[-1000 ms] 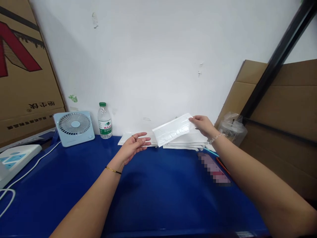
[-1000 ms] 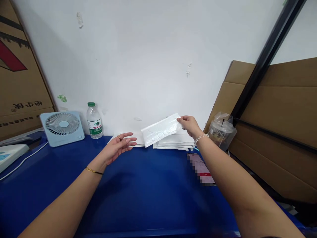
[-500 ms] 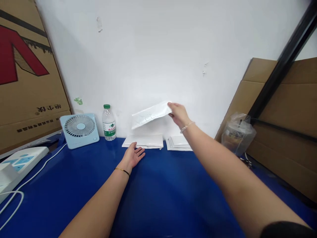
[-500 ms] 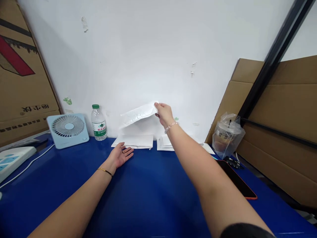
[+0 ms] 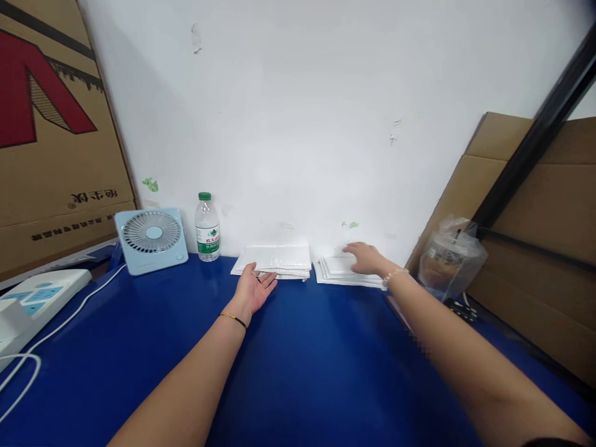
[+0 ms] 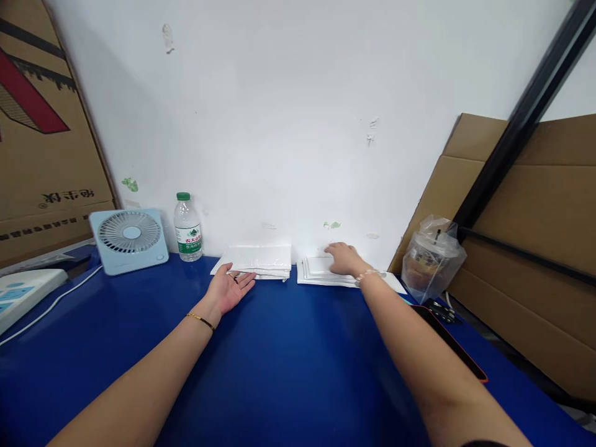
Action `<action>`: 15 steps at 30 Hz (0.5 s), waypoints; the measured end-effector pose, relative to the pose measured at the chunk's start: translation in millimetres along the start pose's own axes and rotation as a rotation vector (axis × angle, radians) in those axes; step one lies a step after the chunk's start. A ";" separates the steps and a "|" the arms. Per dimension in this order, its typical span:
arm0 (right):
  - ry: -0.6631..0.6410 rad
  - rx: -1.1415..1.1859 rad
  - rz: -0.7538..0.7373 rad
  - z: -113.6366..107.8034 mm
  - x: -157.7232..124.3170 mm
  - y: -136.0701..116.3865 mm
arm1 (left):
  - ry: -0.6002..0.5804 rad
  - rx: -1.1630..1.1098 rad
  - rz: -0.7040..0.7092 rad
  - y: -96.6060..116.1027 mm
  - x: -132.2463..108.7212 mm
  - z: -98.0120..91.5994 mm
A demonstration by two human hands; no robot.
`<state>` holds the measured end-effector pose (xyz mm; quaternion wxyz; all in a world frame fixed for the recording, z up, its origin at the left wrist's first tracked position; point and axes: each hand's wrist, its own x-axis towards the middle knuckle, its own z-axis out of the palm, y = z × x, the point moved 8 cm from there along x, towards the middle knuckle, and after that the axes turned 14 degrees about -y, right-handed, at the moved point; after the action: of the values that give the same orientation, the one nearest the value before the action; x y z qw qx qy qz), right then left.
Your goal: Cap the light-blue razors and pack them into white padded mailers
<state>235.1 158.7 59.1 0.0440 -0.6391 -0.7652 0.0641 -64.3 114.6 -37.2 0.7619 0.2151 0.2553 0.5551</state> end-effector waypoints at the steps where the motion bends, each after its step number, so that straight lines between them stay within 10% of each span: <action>1: -0.046 -0.094 0.016 0.5 -8.8 17.0 | 0.024 0.013 -0.011 -3.0 -0.3 -0.2; 9: 0.006 -0.217 0.088 -18.0 -48.5 57.4 | -0.063 0.177 -0.144 -33.3 -13.5 22.1; 15: -0.157 0.957 -0.154 -0.1 -69.8 -18.3 | -0.464 0.281 -0.121 -49.2 -35.2 69.7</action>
<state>229.8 86.9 63.0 0.2797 -0.4820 -0.6959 0.4530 6.8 63.6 -7.8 0.7946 0.4243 0.1608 0.4035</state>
